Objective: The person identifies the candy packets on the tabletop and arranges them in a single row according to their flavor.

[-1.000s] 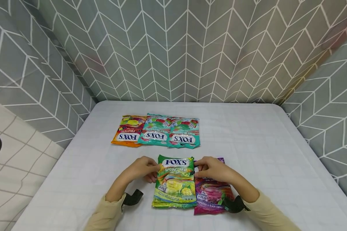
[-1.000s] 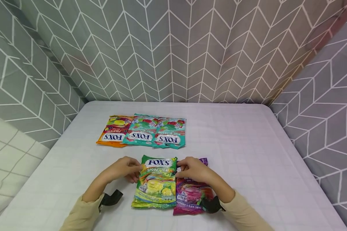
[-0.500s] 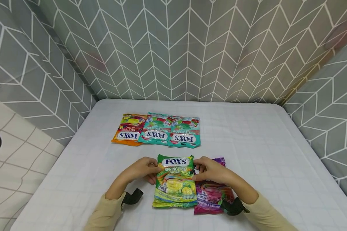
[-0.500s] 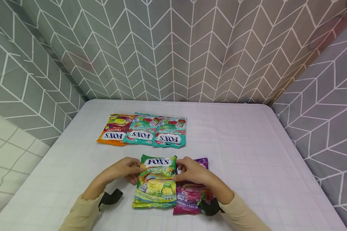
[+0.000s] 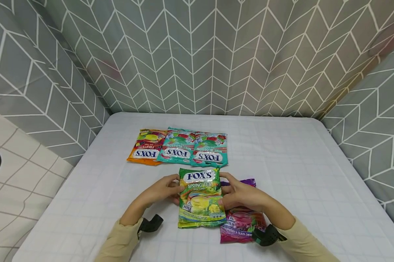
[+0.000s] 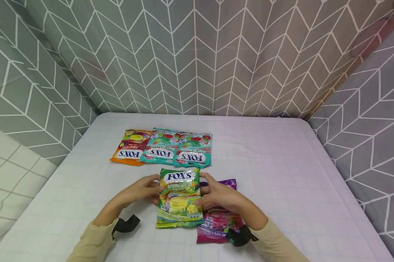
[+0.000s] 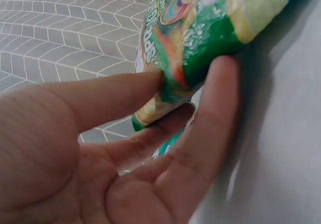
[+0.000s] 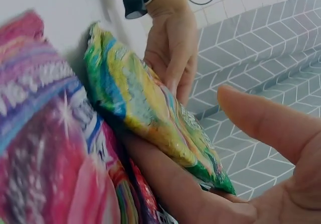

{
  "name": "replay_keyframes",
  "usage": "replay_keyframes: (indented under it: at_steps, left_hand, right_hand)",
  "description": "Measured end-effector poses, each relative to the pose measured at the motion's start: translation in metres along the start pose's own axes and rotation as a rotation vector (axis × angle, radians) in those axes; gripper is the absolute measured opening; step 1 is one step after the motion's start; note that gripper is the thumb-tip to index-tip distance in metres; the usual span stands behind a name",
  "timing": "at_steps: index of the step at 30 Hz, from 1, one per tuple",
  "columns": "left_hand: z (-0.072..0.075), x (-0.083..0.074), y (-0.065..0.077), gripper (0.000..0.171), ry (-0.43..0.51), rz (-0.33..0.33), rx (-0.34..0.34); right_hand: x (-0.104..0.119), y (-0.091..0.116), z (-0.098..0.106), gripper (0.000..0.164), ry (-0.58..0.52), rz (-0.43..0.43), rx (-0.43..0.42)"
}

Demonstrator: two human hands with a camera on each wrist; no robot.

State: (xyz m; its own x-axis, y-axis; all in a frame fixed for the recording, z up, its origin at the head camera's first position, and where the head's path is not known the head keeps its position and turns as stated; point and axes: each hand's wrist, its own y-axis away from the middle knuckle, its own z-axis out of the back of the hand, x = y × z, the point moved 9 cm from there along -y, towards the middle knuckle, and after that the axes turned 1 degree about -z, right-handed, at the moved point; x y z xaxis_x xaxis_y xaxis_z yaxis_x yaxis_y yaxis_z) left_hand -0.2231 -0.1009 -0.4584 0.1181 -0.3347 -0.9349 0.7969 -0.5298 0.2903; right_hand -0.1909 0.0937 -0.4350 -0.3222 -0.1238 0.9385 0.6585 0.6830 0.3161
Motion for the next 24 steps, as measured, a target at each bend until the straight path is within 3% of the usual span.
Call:
replay_keyframes:
  at_steps: [3, 6, 16, 24]
  left_hand:
    - [-0.001, -0.002, -0.001, 0.033, -0.002, -0.028, 0.000]
    - [-0.003, -0.004, -0.003, 0.035, 0.001, -0.066, 0.007]
    - [-0.016, -0.019, -0.001, 0.052, 0.018, -0.154, 0.054]
    - [-0.027, -0.017, 0.000, 0.083, 0.145, -0.131, 0.138]
  right_hand:
    - [-0.002, 0.000, -0.003, 0.090, -0.060, -0.019, 0.030]
    - [-0.003, -0.001, -0.003, 0.092, -0.054, -0.017, 0.030]
    - [0.001, 0.001, 0.009, 0.064, 0.084, 0.006, -0.032]
    - [0.007, 0.003, 0.020, 0.058, 0.128, 0.025, -0.085]
